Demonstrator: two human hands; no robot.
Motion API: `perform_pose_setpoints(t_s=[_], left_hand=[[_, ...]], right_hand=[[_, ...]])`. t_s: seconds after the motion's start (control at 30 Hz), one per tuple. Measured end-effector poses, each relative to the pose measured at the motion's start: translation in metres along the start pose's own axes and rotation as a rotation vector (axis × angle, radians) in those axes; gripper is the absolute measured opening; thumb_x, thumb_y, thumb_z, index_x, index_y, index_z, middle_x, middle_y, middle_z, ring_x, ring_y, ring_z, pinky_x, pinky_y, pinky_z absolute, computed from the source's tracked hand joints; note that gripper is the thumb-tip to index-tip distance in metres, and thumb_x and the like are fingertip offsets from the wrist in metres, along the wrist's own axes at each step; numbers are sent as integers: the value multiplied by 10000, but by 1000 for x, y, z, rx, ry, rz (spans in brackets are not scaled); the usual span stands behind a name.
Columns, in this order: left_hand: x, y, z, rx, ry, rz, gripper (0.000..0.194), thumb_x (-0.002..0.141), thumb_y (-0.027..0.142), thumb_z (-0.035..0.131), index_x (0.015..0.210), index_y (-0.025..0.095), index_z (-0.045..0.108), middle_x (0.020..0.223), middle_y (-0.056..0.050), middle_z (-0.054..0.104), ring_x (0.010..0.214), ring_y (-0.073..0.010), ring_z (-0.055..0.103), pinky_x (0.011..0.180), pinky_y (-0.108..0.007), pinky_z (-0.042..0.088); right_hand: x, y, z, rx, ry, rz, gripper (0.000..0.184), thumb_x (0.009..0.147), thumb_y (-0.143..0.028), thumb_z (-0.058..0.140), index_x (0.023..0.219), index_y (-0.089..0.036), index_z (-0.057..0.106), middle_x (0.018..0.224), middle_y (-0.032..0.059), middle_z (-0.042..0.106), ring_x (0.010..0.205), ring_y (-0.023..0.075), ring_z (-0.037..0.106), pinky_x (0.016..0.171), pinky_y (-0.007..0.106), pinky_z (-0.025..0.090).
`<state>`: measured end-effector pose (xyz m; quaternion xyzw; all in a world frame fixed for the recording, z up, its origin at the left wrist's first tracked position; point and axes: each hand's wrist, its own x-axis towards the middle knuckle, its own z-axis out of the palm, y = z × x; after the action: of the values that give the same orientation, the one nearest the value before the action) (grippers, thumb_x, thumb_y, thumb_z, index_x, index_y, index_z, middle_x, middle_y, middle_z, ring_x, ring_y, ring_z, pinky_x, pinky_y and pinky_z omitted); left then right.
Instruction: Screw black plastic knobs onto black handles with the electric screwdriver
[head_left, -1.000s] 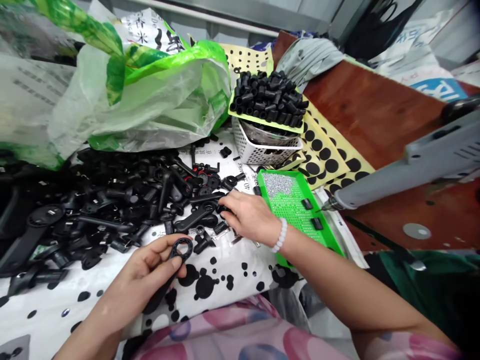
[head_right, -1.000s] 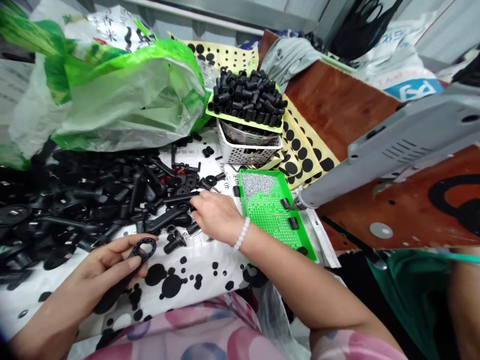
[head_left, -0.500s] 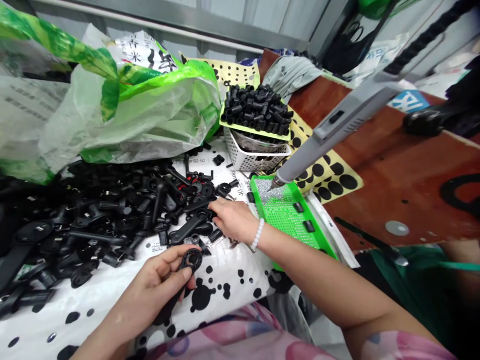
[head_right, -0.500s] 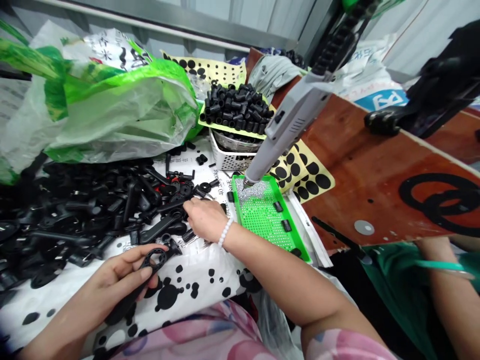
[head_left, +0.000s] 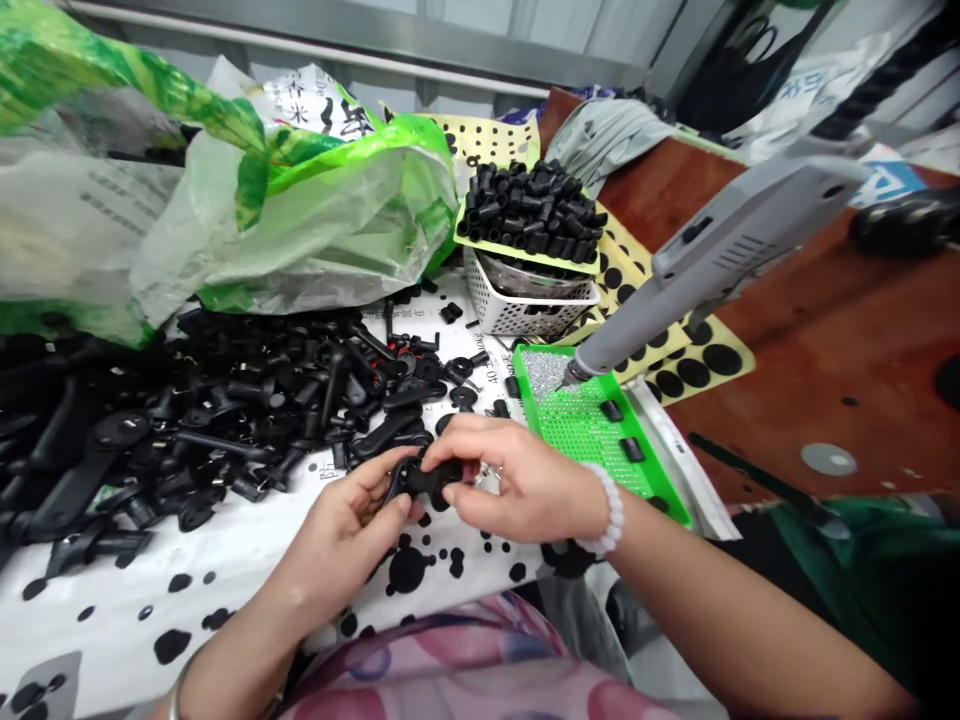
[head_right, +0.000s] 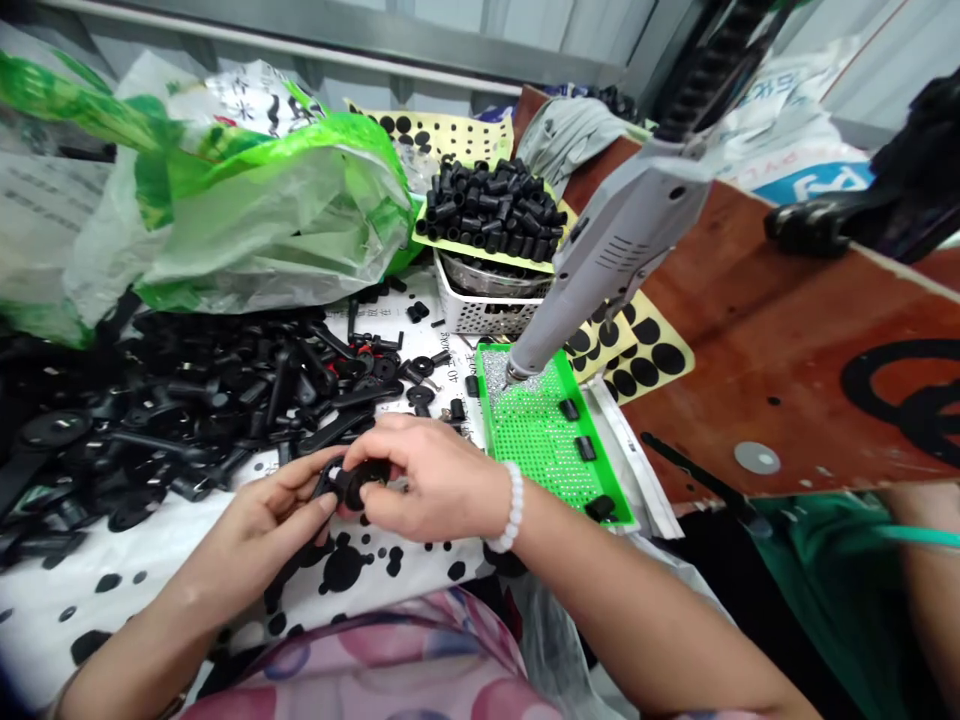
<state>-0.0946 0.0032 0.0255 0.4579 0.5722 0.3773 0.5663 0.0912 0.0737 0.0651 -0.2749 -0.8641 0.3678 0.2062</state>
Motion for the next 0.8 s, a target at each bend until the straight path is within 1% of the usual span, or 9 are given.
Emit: perform_pose_setpoints(t_s=[0.1,0.17,0.27,0.37,0.53,0.6,0.67,0.73,0.8], left_hand=[[-1,-1,7,32,-31,80,494,788,271,612,1266,160,557,1118,-89,685,971,-211,632,867,-274,482],[-2,-2,8,21,-44,96,496,807,271,595,1290,171,540,1151,-83,670,1028,-206,611,917,-273,459],[-4,-2,9,-15,-33,43,531,814,286,586,1322,157,503,1009,-71,688,823,-168,630,738,-232,508],[-5,0,12,-10,-34,1,577,794,292,607,1334,130,488,763,-27,651,606,-136,559,547,-205,471],[-2,6,17,-63,-86,19,538,802,298,628,1312,170,518,686,-7,614,630,-142,554,554,-198,464],[-1,8,16,-96,-116,34,514,805,324,639,1293,199,543,734,-19,648,658,-147,571,582,-202,478],[1,9,16,-96,-114,36,461,808,358,643,1246,222,595,796,-31,686,685,-153,594,620,-212,495],[2,8,18,-55,-75,30,415,815,384,636,1203,238,636,875,-42,718,693,-162,617,646,-231,515],[3,6,21,21,-41,67,388,822,375,629,1191,255,651,989,-50,731,747,-185,651,683,-255,534]], right_hand=[[-3,1,8,-114,-6,-44,262,786,-151,535,1032,-129,625,863,61,595,752,139,553,707,284,483],[-5,5,15,-164,35,-67,269,813,-147,532,1072,-103,590,919,89,601,790,151,558,725,292,492],[-10,12,28,-186,187,-121,211,854,-176,526,1044,-99,574,960,109,604,804,154,565,721,290,502],[-16,18,40,-168,343,-154,185,886,-246,531,997,-108,582,924,108,610,809,166,577,705,297,510],[-30,22,37,-25,412,-140,292,851,-275,611,1102,-130,569,997,108,602,892,171,578,757,306,513],[-36,23,32,118,439,-58,320,840,-293,624,1120,-148,570,1003,93,599,843,148,580,749,298,510],[-42,24,28,292,449,96,284,847,-313,606,1085,-157,591,956,73,614,756,122,581,706,284,505],[-46,24,29,470,423,237,275,840,-334,608,1053,-160,609,918,60,634,711,108,585,669,268,502],[-49,24,33,601,398,298,286,821,-339,628,1043,-161,617,893,52,646,707,109,592,660,260,506]])
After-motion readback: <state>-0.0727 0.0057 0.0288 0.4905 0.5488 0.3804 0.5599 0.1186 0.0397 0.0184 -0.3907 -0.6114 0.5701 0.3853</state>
